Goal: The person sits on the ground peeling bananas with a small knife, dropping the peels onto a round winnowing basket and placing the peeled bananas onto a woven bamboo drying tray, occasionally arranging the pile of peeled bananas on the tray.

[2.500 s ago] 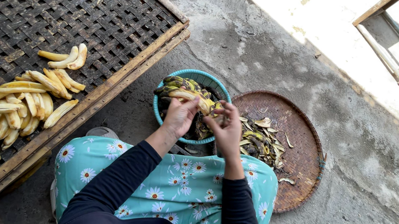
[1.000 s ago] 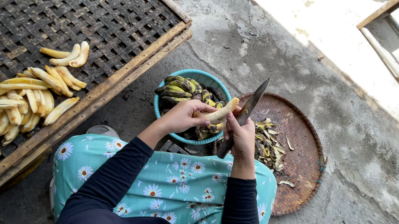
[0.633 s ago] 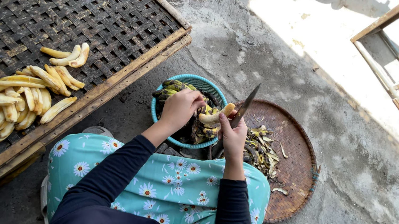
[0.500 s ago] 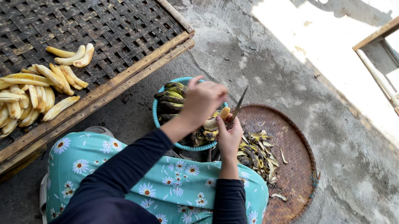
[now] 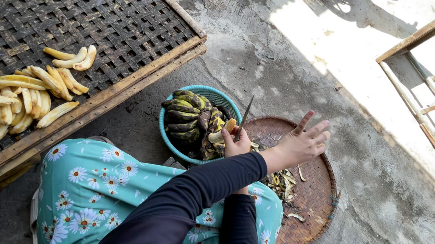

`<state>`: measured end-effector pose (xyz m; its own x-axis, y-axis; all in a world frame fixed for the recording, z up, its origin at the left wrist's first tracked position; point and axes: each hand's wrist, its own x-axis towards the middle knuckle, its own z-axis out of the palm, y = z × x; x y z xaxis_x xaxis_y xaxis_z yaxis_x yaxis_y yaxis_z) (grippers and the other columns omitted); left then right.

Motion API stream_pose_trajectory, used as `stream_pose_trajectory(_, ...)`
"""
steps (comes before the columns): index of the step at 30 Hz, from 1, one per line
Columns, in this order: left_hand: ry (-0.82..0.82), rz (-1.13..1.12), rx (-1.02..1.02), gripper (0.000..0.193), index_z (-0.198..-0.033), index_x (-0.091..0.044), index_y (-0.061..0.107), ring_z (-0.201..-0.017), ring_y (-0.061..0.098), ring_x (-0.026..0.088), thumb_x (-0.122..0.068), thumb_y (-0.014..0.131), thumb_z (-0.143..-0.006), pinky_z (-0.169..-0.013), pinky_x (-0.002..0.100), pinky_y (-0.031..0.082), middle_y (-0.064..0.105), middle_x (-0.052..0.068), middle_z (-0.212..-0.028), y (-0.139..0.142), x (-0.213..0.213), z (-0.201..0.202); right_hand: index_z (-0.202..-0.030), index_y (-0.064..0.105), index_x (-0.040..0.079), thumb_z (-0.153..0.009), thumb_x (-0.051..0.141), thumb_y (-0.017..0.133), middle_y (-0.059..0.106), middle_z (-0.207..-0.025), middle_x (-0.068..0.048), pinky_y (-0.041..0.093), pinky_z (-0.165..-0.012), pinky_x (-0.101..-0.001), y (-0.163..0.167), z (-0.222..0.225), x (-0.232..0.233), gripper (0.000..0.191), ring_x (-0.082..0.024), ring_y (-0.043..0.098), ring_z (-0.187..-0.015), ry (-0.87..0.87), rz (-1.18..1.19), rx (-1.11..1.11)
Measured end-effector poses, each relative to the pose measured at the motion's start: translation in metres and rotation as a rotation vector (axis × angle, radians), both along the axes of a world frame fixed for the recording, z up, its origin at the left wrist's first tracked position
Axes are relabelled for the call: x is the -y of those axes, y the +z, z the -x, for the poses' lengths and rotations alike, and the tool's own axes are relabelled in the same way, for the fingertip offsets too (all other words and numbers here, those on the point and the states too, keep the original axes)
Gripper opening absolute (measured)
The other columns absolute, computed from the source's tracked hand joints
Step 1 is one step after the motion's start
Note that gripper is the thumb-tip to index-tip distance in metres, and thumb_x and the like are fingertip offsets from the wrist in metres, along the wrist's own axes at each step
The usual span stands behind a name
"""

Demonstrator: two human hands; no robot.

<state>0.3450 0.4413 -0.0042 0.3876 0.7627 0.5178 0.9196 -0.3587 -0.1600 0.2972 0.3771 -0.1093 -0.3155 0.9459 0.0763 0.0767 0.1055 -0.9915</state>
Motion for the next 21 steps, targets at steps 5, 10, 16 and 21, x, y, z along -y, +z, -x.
stream_pose_trajectory(5,0.087,0.148,-0.015,0.017,-0.095,-0.02,0.076,-0.16,0.017,0.038,-0.017,0.06,-0.099,-0.11,0.077,-0.018,0.043,0.01,-0.162,-0.01,0.0,0.006,-0.112,0.066,0.0,-0.091,0.02,0.079,0.073,-0.086,-0.004,0.049,-0.06,-0.0271,0.004,0.004,0.0,0.032,-0.009,0.063,-0.069,-0.012,0.062,0.04)
stream_pose_trajectory(10,0.094,-0.075,0.288,0.048,-0.131,-0.025,0.052,-0.153,0.03,0.032,-0.012,0.066,-0.087,-0.115,0.075,-0.012,0.044,0.008,-0.159,0.011,0.015,0.019,-0.113,0.065,0.0,-0.091,0.02,0.081,0.073,-0.09,-0.001,0.052,-0.066,-0.0227,-0.011,0.008,-0.001,0.034,-0.007,0.064,-0.075,-0.018,0.019,-0.08)
stream_pose_trajectory(16,-0.153,-0.546,1.245,0.052,-0.147,-0.014,0.043,-0.141,0.048,0.019,-0.017,0.069,-0.103,-0.127,0.04,0.035,0.046,-0.002,-0.157,0.006,0.068,0.086,-0.122,0.062,0.002,-0.095,0.013,0.078,0.064,-0.105,0.005,0.056,-0.071,-0.0221,-0.012,-0.001,-0.011,0.033,-0.004,0.063,-0.09,-0.207,-0.39,-0.133)
stream_pose_trajectory(21,0.532,0.023,2.29,0.053,-0.142,-0.006,0.039,-0.127,0.047,0.027,-0.038,0.055,-0.103,-0.111,0.047,0.038,0.039,0.016,-0.141,-0.047,0.126,0.179,-0.119,0.065,0.001,-0.097,0.008,0.079,0.056,-0.081,-0.001,0.035,-0.057,-0.0222,0.02,0.002,0.026,0.027,-0.005,0.046,-0.066,-0.079,-0.164,-0.206)
